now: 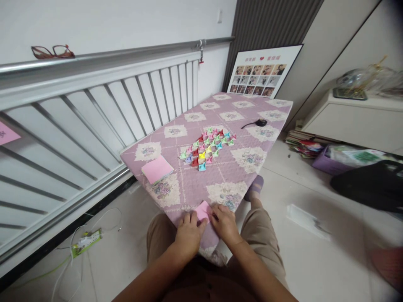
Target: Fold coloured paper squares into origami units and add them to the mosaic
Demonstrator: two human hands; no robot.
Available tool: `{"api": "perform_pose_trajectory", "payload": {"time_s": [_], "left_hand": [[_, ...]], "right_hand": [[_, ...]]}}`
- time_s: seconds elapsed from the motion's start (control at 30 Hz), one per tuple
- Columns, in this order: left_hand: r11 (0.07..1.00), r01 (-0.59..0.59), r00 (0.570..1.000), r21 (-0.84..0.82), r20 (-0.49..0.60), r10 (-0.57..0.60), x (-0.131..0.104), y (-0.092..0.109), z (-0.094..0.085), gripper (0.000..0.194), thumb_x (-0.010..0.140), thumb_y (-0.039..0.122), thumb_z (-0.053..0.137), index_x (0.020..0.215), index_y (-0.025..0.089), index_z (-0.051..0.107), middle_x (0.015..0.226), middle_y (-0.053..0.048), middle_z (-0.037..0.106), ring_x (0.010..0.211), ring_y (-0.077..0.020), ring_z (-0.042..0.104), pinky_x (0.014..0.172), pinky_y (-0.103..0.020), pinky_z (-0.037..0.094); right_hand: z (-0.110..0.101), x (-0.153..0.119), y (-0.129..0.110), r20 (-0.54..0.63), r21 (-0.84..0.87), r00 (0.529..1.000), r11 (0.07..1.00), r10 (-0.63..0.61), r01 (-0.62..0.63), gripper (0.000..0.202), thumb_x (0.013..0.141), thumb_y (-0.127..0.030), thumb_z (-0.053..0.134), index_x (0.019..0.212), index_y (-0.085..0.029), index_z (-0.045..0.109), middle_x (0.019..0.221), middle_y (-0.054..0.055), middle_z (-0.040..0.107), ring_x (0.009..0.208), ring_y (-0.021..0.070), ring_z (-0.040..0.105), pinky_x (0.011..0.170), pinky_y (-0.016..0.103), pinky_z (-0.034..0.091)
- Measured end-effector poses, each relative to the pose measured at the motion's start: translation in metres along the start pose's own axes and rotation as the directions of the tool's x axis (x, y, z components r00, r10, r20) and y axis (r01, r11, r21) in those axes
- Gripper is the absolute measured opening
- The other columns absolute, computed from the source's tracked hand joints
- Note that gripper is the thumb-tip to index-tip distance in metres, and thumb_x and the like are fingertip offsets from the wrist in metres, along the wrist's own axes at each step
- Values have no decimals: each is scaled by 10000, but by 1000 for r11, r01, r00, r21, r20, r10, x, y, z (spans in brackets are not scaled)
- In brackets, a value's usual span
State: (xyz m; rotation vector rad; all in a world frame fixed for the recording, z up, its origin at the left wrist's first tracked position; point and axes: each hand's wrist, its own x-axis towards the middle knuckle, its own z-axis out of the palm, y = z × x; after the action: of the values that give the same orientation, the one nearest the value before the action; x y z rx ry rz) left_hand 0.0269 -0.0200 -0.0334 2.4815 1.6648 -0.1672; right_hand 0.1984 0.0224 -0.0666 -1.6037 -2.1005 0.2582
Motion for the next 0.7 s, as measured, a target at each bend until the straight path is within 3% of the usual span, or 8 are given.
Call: {"api": "perform_pose_trajectory", "payload": {"time_s": [0.2,0.37,0.5,0.63,0.7], "left_hand": [[1000,16,998,-14,-57,-16,0,-1,-7,506,901,166,397,1403,222,363,1291,-137,485,1052,-278,471,858,-404,443],[1000,8,1000,-21,3,-8,5,-1,-10,567,869,173,457,1417,269,345,1234,-143,503,1031,-296,470,817,-417,445],[1000,18,999,-13,50,-18,8,1,-5,529,876,221,477,1388,323,392,1341,-159,422,1084,-342,446,828,-483,436],[1000,15,998,-25,62,-14,6,0,-3,533,885,217,473,1394,352,385,1374,-148,401,1123,-341,432,857,-488,435],[999,10,998,-36,65,-8,4,0,-2,547,883,217,481,1398,369,377,1396,-137,383,1154,-345,417,877,-490,432]], "right_hand": [[-6,-7,10,59,-78,977,975,-204,208,163,884,-226,541,982,-252,668,932,48,627,877,206,514,773,326,344],[-10,-15,12,78,-87,954,951,-290,296,231,901,-202,503,1068,-238,658,1032,68,632,979,224,520,851,352,370],[-12,-13,8,88,-25,973,976,-214,217,216,902,-218,493,1025,-233,669,1020,71,637,969,219,538,848,346,383],[-14,2,0,144,-2,990,1000,-1,2,165,877,-311,541,873,-187,650,859,65,631,841,201,562,768,314,397],[-15,11,-5,172,-17,978,993,115,-114,185,840,-335,586,936,-181,620,904,65,635,868,206,572,758,307,392]]}}
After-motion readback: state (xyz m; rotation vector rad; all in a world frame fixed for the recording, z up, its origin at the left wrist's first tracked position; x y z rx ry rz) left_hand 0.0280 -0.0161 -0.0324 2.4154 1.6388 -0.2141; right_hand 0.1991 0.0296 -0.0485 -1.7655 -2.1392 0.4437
